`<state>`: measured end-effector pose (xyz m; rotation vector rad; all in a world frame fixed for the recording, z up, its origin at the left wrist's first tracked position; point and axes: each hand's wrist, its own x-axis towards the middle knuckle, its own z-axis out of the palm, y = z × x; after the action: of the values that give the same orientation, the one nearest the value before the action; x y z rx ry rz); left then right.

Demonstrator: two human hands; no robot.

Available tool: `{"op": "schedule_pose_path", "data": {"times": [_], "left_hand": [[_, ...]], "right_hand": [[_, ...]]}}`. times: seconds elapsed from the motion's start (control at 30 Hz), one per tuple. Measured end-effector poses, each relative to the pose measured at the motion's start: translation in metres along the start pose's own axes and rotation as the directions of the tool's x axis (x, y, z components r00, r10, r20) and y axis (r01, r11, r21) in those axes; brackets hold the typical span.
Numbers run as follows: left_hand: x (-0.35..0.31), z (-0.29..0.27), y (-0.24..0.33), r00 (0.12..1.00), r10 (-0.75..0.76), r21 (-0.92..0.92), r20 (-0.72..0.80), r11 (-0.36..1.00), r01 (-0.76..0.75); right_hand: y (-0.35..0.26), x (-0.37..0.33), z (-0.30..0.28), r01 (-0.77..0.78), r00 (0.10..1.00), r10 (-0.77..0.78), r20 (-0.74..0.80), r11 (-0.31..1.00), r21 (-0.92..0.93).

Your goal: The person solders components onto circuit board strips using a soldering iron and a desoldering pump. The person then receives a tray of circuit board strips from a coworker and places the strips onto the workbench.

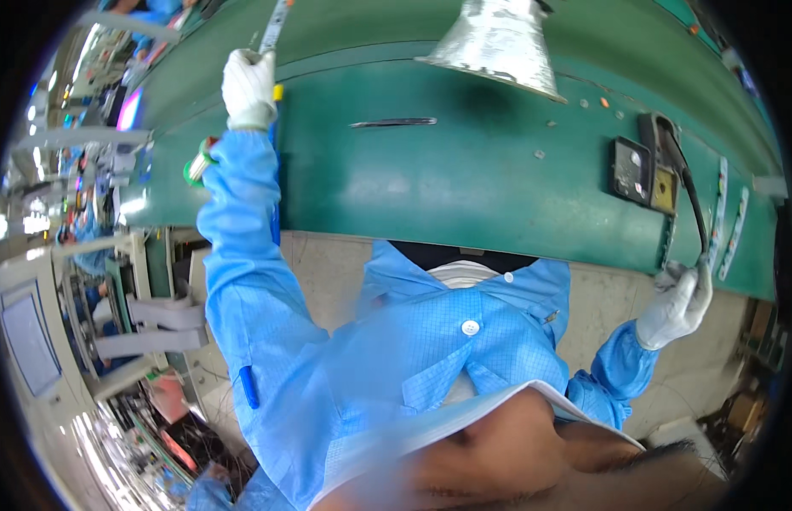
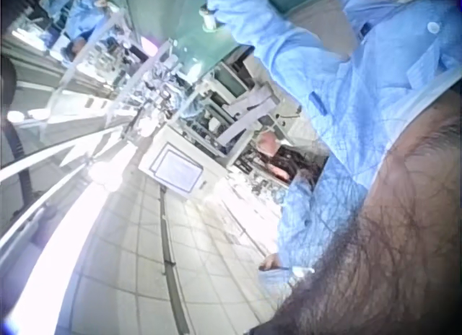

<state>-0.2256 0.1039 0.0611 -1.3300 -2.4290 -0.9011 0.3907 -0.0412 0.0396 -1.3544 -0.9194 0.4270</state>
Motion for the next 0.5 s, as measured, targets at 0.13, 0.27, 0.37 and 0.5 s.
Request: {"op": "schedule_pose_path", "data": {"times": [0.13,0.27,0.37,0.5], "left_hand": [[0.098,0.061,-0.039,0.748,0.432,0.296,0.504,0.727,-0.619],[0.168,0.134,-0.065,0.767,0.318,0.362,0.558,0.738,-0.569],[0.184,0.16,-0.076,0.828,0.132,0.333,0.544,0.872,-0.358],[0.174,0.153,-0.066,0.85,0.125,0.441,0.512,0.81,-0.385]], "right_hand": [[-0.007,0.023,-0.045,0.001,0.971,-0.007,-0.239,1.0,-0.027],[0.0,0.043,-0.091,-0.073,0.946,0.015,-0.324,0.983,-0.168],[0.016,0.05,-0.106,-0.187,0.957,0.101,-0.27,0.93,-0.316],[0.049,0.061,-0.094,-0.247,0.966,0.25,-0.057,0.843,-0.478]]}}
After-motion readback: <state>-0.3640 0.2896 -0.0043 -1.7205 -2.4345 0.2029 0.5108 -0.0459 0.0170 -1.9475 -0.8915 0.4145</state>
